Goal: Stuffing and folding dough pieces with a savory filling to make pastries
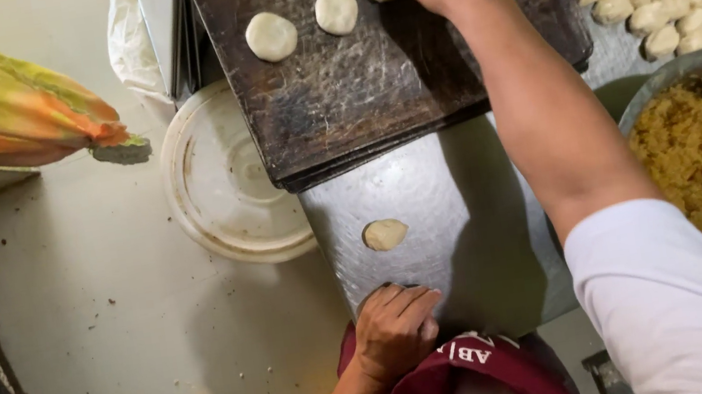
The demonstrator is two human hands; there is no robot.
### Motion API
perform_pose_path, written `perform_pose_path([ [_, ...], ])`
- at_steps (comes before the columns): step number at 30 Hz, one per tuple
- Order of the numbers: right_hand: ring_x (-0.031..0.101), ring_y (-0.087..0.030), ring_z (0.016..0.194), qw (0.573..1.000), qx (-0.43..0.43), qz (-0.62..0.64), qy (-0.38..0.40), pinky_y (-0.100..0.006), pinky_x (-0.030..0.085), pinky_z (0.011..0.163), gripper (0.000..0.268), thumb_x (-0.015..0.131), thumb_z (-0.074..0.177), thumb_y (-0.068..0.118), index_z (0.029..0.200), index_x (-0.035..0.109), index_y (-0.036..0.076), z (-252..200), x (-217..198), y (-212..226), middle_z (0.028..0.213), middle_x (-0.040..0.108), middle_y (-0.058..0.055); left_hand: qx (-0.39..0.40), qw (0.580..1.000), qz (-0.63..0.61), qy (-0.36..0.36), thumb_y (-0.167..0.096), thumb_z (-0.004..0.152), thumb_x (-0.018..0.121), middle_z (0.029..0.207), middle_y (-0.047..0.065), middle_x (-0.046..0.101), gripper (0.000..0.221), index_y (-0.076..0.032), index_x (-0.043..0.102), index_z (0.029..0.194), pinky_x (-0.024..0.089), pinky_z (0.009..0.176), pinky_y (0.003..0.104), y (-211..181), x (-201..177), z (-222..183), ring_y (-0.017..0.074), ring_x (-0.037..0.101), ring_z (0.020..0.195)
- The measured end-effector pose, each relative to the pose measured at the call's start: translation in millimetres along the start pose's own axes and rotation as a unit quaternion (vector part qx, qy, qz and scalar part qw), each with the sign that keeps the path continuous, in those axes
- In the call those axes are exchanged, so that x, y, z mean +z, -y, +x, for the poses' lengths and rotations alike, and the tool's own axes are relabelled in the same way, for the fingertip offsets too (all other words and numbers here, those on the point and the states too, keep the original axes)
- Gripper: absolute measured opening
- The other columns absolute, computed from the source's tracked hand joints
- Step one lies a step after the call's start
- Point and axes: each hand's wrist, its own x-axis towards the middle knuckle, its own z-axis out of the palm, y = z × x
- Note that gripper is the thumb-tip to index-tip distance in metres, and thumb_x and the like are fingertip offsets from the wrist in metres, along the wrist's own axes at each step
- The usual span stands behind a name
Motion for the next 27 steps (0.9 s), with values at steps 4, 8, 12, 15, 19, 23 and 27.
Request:
perform_pose_path([
  [4,0.064,-0.046,0.092,0.97,0.03,-0.085,0.225,-0.057,0.046,0.072,0.041,0.057,0.098,0.046,0.107,0.071,0.009,37,42,5,0.107,0.069,-0.025,0.009,1.0,-0.001,-0.005,0.0,0.076,0.061,0.087,0.009,0.075,0.024,-0.003,0.075,0.095,0.05,0.062,0.036,2,2,-5,0.024,0.062,0.068],
  [8,0.04,-0.021,0.058,0.882,0.175,0.096,0.426,-0.038,0.029,0.05,0.026,0.052,0.088,0.043,0.092,0.056,0.018,44,16,9,0.073,0.044,-0.006,0.011,1.0,-0.009,-0.013,0.004,0.073,0.063,0.088,0.01,0.076,0.026,-0.002,0.075,0.095,0.051,0.061,0.037,6,1,-5,0.0244,0.063,0.067],
  [12,0.051,-0.014,0.063,0.908,0.179,0.14,0.352,-0.029,0.045,0.057,0.026,0.056,0.103,0.031,0.12,0.059,0.012,22,-26,44,0.084,0.057,-0.005,0.02,1.0,-0.004,-0.019,0.004,0.076,0.064,0.09,0.007,0.076,0.022,-0.006,0.075,0.092,0.049,0.061,0.035,8,1,-5,0.022,0.063,0.068],
  [15,0.062,-0.035,0.082,0.959,0.141,0.012,0.247,-0.047,0.05,0.068,0.029,0.062,0.105,0.036,0.118,0.065,0.011,18,-19,40,0.101,0.068,-0.015,0.029,0.999,-0.013,-0.021,0.005,0.076,0.065,0.089,0.007,0.076,0.022,-0.006,0.076,0.092,0.05,0.062,0.034,11,2,-4,0.0219,0.063,0.068],
  [19,0.059,-0.039,0.114,0.93,0.112,-0.002,0.349,-0.052,0.044,0.089,0.06,0.06,0.101,0.058,0.134,0.063,0.007,10,-54,111,0.133,0.061,-0.018,0.026,1.0,-0.012,-0.011,0.002,0.079,0.066,0.092,0.007,0.076,0.02,-0.006,0.076,0.094,0.052,0.066,0.034,13,5,-9,0.0226,0.064,0.072],
  [23,0.062,-0.026,0.094,0.929,0.014,-0.018,0.37,-0.044,0.044,0.071,0.042,0.079,0.081,0.037,0.12,0.068,0.027,15,-36,112,0.114,0.07,-0.005,0.034,0.999,-0.023,-0.012,0.004,0.078,0.063,0.091,0.008,0.075,0.022,-0.004,0.076,0.094,0.051,0.064,0.034,12,3,-5,0.0232,0.064,0.07],
  [27,0.057,-0.013,0.073,0.918,0.101,0.094,0.373,-0.031,0.043,0.06,0.021,0.062,0.091,0.032,0.108,0.066,0.022,15,-25,119,0.091,0.064,0.0,0.034,0.999,-0.021,-0.017,0.005,0.076,0.061,0.089,0.01,0.075,0.023,-0.003,0.076,0.092,0.05,0.06,0.034,11,1,-5,0.023,0.063,0.068],
])
